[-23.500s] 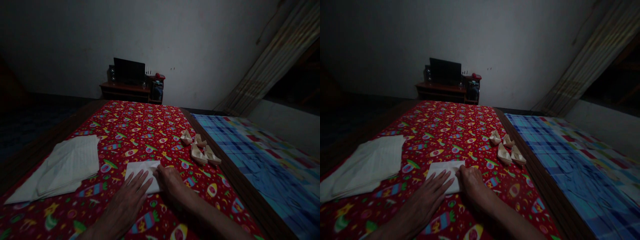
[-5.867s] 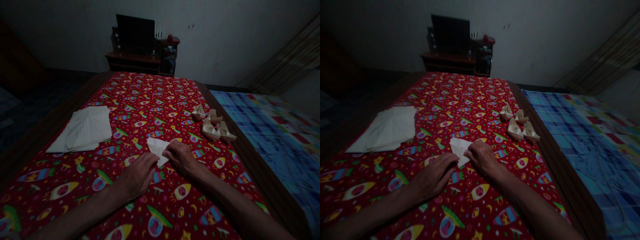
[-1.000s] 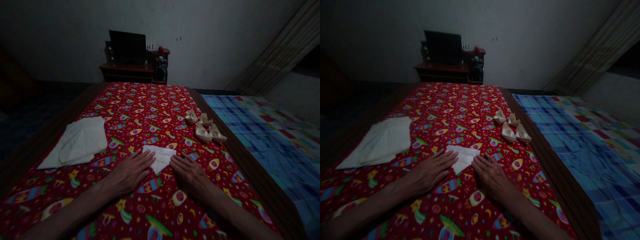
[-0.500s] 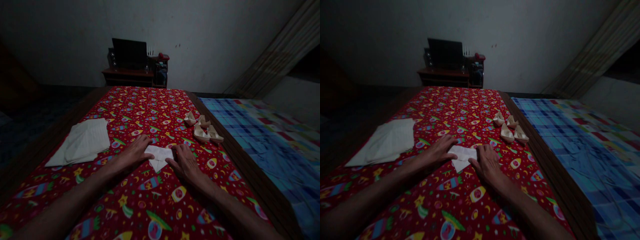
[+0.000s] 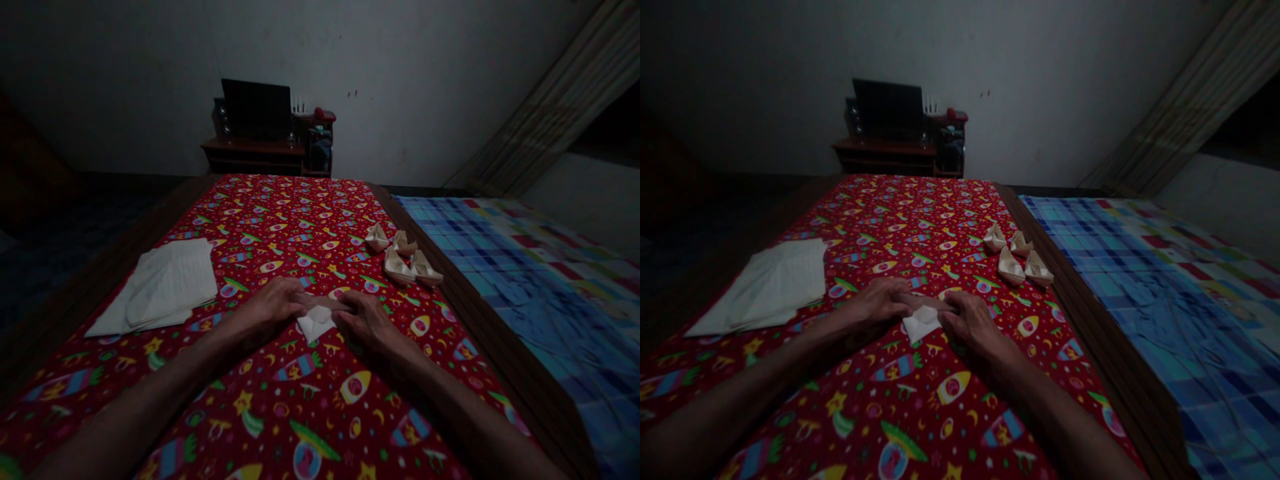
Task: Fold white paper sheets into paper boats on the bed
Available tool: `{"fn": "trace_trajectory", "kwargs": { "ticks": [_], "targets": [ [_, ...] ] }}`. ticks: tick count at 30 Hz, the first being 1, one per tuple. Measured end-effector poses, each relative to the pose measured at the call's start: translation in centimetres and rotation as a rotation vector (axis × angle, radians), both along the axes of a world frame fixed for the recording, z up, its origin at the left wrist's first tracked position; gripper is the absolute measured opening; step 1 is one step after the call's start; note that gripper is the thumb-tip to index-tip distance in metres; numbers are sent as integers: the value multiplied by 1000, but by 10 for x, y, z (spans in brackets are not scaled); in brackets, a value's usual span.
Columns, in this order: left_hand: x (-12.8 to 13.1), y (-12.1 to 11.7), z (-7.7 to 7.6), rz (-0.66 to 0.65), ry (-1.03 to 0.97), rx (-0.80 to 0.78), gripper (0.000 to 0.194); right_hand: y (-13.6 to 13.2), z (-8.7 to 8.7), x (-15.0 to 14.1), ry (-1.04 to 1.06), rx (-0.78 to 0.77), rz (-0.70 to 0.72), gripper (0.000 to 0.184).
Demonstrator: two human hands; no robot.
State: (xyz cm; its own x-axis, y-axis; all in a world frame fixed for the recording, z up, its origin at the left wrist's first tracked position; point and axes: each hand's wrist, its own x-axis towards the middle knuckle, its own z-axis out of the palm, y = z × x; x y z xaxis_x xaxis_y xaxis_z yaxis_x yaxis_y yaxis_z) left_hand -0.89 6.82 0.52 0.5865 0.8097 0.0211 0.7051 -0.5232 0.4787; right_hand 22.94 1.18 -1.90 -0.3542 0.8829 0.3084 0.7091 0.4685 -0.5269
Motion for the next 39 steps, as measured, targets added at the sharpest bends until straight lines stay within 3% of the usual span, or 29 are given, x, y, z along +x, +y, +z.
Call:
{"fn": "trace_trajectory", "kwargs": {
  "ticks": [2,6,10,13,16,21,27,32,39],
  "targets": [
    [-2,-8,4,3,-100,130,10,4,10,-2,-18,89,28,8],
    [-5,-23,19,-21,-298,556,10,5,35,-6,-171,467,41,19],
    [-9,-36,17,-94,-83,737,14,-4,34,-9,-416,576,136,21],
    [-10,-47,4,-173,95,604,15,-11,17,-10,-497,528,190,18],
    [-11,-58,-8,-196,115,460,22,-16,3,-6,-491,448,203,15],
    [-15,-59,-20,-123,-108,336,16,-17,-5,2,-357,363,179,14],
    [-17,-51,-25,26,-367,156,19,-18,0,5,-28,17,105,22],
    [-15,-45,-25,112,-319,144,22,-14,0,4,7,-36,4,28],
    [-13,-39,-30,173,-262,198,24,-11,2,-1,-221,39,-127,31]
  ]
}}
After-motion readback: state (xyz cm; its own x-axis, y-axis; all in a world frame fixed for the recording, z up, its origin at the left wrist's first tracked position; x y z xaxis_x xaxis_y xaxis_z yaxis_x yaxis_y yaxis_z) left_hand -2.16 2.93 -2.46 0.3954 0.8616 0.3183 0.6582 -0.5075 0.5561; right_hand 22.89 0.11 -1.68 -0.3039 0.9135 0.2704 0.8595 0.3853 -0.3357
